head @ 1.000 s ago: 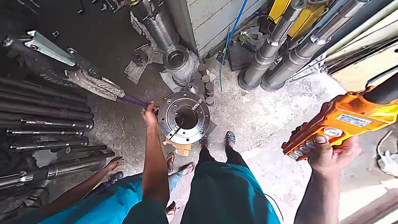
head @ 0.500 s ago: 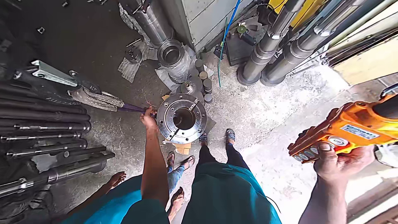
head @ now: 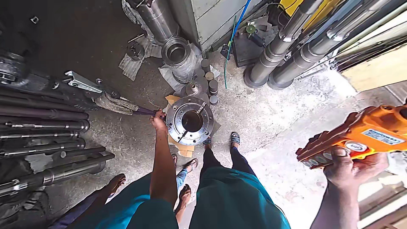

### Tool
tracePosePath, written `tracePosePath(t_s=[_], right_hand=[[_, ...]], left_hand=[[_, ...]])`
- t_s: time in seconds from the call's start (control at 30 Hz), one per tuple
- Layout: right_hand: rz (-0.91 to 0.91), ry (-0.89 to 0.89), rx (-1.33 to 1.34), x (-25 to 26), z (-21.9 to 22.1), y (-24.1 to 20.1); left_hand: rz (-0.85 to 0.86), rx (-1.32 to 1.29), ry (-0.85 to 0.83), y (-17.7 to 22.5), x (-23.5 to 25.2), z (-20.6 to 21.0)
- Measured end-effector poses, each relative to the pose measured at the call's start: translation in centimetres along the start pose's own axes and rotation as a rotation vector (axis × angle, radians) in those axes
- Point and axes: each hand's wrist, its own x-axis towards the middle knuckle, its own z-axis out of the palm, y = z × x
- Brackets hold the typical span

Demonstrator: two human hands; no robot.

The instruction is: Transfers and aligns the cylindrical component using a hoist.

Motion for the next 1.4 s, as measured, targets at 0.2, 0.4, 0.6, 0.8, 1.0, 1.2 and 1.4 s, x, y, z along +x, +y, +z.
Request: tracePosePath(t_s=[0.2, 0.4, 0.6, 0.8, 1.0, 1.2, 1.4], right_hand=[[0.083, -0.006, 0.049, -0.7, -0.9, 0.6], [0.112, 0.007, 0.063, -1.4, -1.9, 1.7], [0.102, 0.013, 0.06, -2.0, -2.1, 1.9], [0.131, 0.022, 0.064, -2.4, -2.6, 1.8], [0.135, 0.052, 0.113, -2.2, -2.9, 2.3], [0.145, 0.024, 0.16, -2.6, -3.5, 3.2], [0.152, 0.014, 0.171, -2.7, -2.9, 2.7]], left_hand=[[-0.003, -0.015, 0.041, -2.1, 0.3, 0.1], [-0.022, -0.007, 0.049, -3.2, 0.0, 0.6], [-0.044, 0.013, 0.105, -4.5, -0.6, 0.8], [-0.06, 0.018, 0.121, -5.7, -1.1, 1.5], [-0.047, 0.004, 0.132, -8.5, -3.8, 3.6], [-0.12, -0.016, 0.062, -9.0, -5.8, 5.6], [-0.139, 0.081, -0.152, -6.8, -8.7, 5.5]])
